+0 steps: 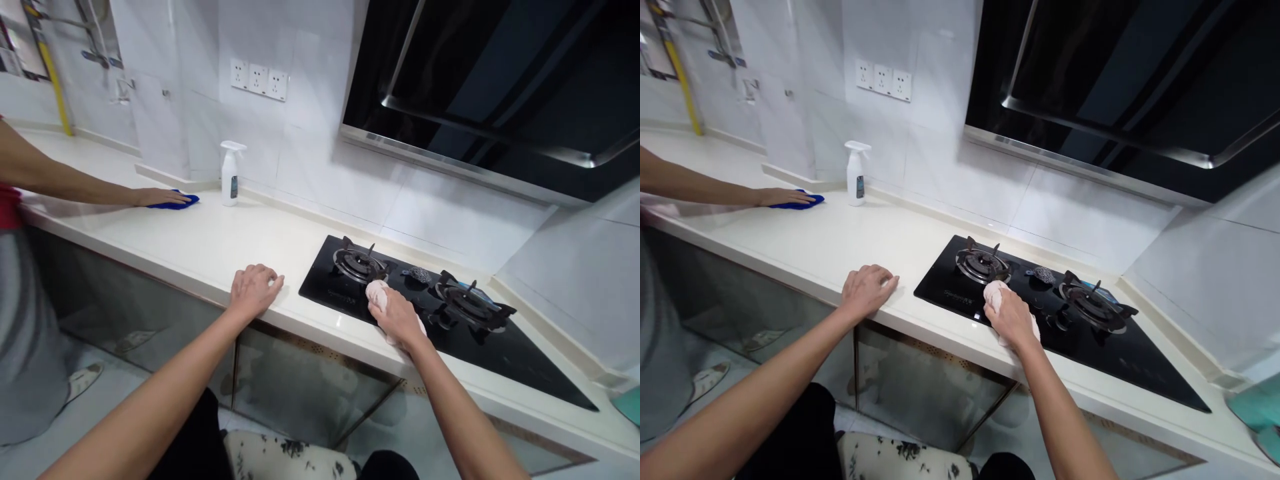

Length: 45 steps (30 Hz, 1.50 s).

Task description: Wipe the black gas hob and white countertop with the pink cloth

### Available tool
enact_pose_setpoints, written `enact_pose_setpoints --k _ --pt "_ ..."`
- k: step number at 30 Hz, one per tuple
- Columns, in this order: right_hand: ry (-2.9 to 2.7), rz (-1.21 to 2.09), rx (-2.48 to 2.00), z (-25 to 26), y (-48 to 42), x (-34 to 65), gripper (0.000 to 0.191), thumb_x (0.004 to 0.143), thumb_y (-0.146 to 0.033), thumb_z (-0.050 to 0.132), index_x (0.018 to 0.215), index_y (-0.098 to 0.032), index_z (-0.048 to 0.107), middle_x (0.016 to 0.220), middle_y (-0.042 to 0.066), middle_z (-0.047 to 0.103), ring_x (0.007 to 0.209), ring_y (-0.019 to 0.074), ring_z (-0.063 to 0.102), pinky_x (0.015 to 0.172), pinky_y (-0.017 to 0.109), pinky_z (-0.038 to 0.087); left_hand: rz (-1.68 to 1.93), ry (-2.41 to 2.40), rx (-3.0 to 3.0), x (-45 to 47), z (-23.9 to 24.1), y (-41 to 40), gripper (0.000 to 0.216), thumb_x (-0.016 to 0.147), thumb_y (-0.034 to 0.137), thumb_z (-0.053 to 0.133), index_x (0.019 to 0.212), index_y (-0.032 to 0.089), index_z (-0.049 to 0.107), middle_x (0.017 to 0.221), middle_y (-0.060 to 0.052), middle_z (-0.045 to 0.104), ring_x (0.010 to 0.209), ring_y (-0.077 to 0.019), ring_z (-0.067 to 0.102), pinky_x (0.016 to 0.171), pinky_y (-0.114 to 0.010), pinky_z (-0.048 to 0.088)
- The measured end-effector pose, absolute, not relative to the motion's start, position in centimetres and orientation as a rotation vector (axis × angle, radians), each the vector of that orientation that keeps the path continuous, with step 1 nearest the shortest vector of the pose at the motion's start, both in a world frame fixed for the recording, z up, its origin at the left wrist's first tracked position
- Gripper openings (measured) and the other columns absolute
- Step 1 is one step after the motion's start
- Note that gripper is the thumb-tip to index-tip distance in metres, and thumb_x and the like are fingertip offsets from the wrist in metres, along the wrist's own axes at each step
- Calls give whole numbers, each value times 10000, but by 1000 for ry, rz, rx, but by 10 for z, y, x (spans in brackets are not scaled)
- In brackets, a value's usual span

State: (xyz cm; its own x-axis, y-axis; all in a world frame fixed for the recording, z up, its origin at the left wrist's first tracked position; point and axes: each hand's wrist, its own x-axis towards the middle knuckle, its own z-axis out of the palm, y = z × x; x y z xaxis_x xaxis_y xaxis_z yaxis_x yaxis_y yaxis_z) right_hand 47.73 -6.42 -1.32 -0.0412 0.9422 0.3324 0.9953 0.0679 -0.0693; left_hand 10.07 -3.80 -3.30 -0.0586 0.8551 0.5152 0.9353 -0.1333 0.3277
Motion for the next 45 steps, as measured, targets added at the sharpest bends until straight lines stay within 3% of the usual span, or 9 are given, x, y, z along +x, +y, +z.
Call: enact_pose_setpoints --k 3,11,20,25,29,35,41,45 --pt "-2114 -279 -1836 -22 -72 467 417 943 -388 565 1285 -156 629 1250 176 708 1147 321 658 951 399 447 -993 -1947 -2060 101 -36 -37 376 984 503 509 900 256 780 1126 -93 774 1153 -311 626 998 -463 410" --pt "-2258 -132 -1545 -18 -30 390 410 922 -330 589 1309 -196 613 1337 146 686 1235 303 625 1045 394 430 -1009 -1937 -2055 103 -37 -41 337 984 480 543 900 264 787 1112 -88 780 1125 -307 628 968 -470 420" --pt "-2217 22 -1569 4 43 324 552 939 -313 580 1466 -164 514 1480 175 623 1276 308 613 1063 441 434 -1045 -1958 -2053 101 -31 -46 372 1027 442 487 884 252 773 1076 -97 780 1107 -298 649 968 -469 420" --pt "-2346 67 -1354 4 15 310 427 867 -246 624 1292 -208 643 1270 84 742 1122 240 673 973 336 467 -1129 -1951 -2026 99 -30 -48 402 1040 491 470 890 257 761 1081 -105 770 1103 -304 659 951 -468 437" --pt "-2434 78 -1183 1 -19 291 361 814 -236 659 1175 -233 688 1159 41 765 1045 232 676 940 322 469 -1192 -1955 -2008 98 -32 -46 401 1042 527 461 984 268 762 1131 -101 767 1153 -306 646 976 -453 438" --pt "-2436 12 -998 -13 -62 281 407 836 -230 678 1241 -192 660 1233 95 734 1152 270 640 1042 395 434 -1171 -2039 -2015 91 -30 -43 438 1050 535 410 994 252 738 1132 -84 772 1163 -288 643 1001 -424 443" --pt "-2324 -71 -912 -32 -101 328 440 834 -226 718 1265 -239 632 1232 61 711 1187 244 622 1058 374 418 -1068 -2086 -2007 91 -28 -44 423 1023 518 432 1042 250 758 1192 -76 769 1217 -309 628 1045 -446 434" --pt "-2201 -175 -1147 -43 -129 397 381 852 -276 705 1228 -248 649 1151 62 723 1043 255 644 939 382 452 -949 -2086 -2015 92 -25 -44 412 998 498 452 1025 239 771 1205 -88 765 1241 -335 614 1058 -479 429"
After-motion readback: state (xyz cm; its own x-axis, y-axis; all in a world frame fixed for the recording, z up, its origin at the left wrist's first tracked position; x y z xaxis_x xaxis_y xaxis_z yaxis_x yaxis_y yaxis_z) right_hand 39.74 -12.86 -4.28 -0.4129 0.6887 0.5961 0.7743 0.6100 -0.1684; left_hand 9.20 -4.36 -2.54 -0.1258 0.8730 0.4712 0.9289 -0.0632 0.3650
